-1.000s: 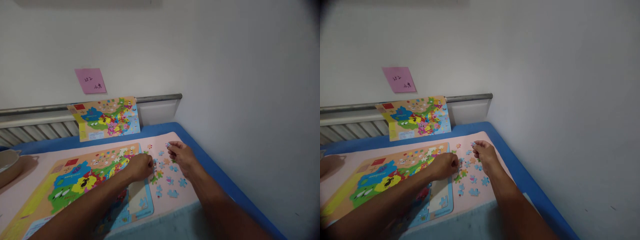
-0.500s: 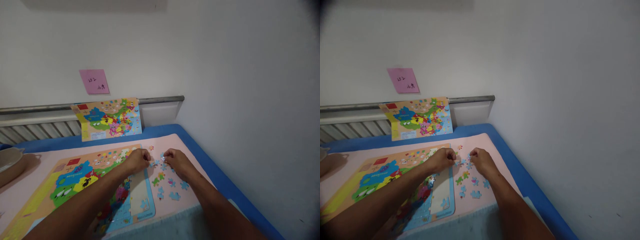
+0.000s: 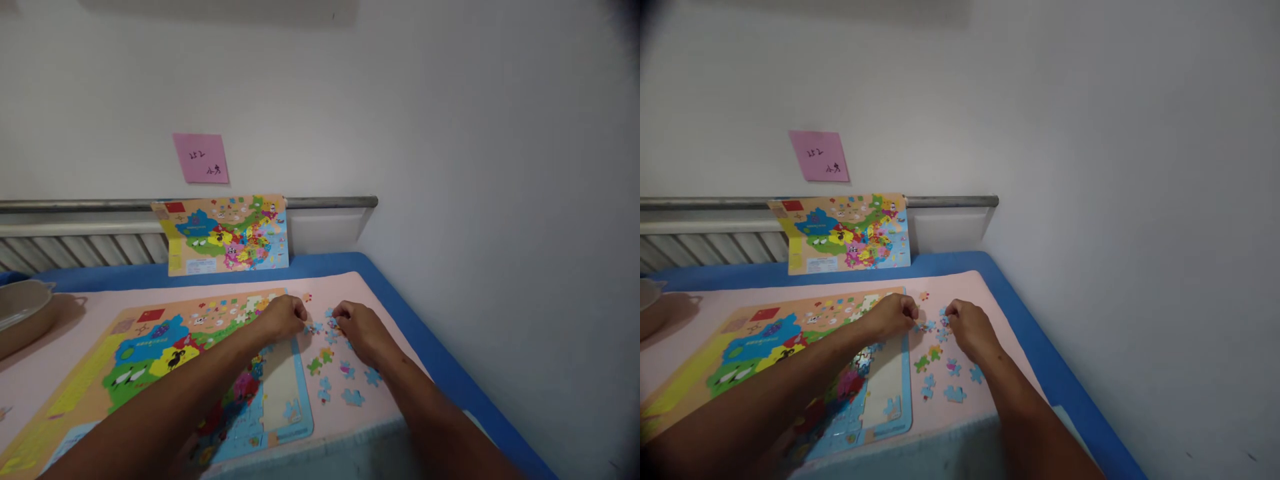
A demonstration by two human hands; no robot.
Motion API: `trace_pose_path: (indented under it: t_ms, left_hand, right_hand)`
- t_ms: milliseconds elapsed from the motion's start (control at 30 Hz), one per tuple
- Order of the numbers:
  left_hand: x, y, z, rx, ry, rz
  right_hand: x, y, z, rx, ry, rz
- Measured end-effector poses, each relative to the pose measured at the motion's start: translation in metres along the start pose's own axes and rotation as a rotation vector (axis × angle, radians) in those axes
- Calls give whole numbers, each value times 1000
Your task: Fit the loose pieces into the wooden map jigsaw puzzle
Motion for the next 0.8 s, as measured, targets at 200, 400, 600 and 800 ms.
trace_pose_path:
  t_ms: [200,400,600,800]
  left_hand:
    - [3,-3,5,-6,2,43]
    - [2,-7,8,-3,0,82]
    - [-1,-7,4,2,14,104]
    - [0,-8,6,-6,20,100]
  right_hand:
    - [6,0,-2,8,-11,-109]
    - [6,-2,0,18,-18,-172]
    - [9,-4,-1,34,-18,-238]
    - [21,-4,-3,31,19,-345]
Point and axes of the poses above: each hand's wrist, its own z-axis towards the middle knuckle, its own y-axis out of the back of the hand, x = y × z, the point moved 9 cm from there along z, towards the middle knuckle, and after that the axes turned 15 degrees about x, right-handed, at the moved point
